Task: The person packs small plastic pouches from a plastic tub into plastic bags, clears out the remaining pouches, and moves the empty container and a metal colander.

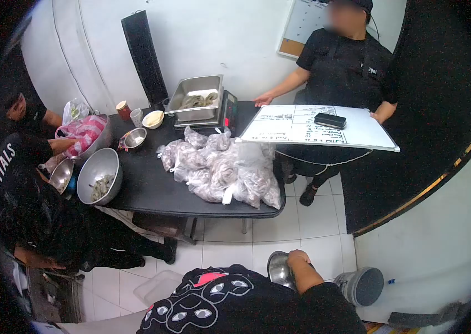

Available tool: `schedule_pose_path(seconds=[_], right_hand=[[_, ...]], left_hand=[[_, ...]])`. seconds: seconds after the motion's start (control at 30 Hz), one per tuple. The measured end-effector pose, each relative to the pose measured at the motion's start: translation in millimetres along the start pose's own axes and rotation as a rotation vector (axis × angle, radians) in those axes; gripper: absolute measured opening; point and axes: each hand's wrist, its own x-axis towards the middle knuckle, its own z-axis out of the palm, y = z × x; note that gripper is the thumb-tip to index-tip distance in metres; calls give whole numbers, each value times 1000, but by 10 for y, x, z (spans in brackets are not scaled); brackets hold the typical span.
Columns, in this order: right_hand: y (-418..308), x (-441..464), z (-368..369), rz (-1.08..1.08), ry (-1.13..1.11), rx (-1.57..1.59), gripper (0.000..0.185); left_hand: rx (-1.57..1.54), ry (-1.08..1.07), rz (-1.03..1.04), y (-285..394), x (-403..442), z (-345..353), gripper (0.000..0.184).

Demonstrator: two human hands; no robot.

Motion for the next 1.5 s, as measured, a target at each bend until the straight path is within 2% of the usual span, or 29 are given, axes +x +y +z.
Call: schedule_pose_path(seconds=[0.07, 0.23, 0.3, 0.37, 0.5, 0.63, 0.73, 0.93, 1.0, 1.23, 1.33, 1.5], right_hand=[[16, 110, 77, 50, -17, 15, 33], [130, 328, 284, 5, 15, -14, 34], [100, 251, 256, -29, 50, -131, 35], [111, 154, 235, -114, 132, -140, 35], [56, 132, 197, -45, 98, -154, 32], [13, 39, 135, -20, 88, -153, 30], [87, 336, 288, -38, 62, -164, 44], [58, 313, 231, -41, 46, -157, 45], [36, 243, 195, -53, 69, -185, 38], [32, 201, 183, -69, 138, -198, 38], [-6, 152, 107, -47, 56, -223, 39], [23, 175, 143, -37, 40, -178, 40]], left_hand=[[33, -11, 11, 41, 35, -7, 27], [164, -64, 69, 66, -43, -43, 27], [188, -83, 62, 146, -170, -129, 28], [169, -82, 23, 254, -336, -293, 28], [58, -71, -59, 479, -638, -621, 30], [-9, -109, -83, 478, -679, -658, 32], [-30, -117, -124, 484, -721, -686, 33], [-92, -112, -167, 507, -830, -742, 33], [-78, -122, -174, 500, -816, -724, 34], [5, -137, -86, 347, -670, -493, 34], [29, -142, -64, 317, -631, -452, 33], [44, -131, -28, 320, -616, -445, 32]])
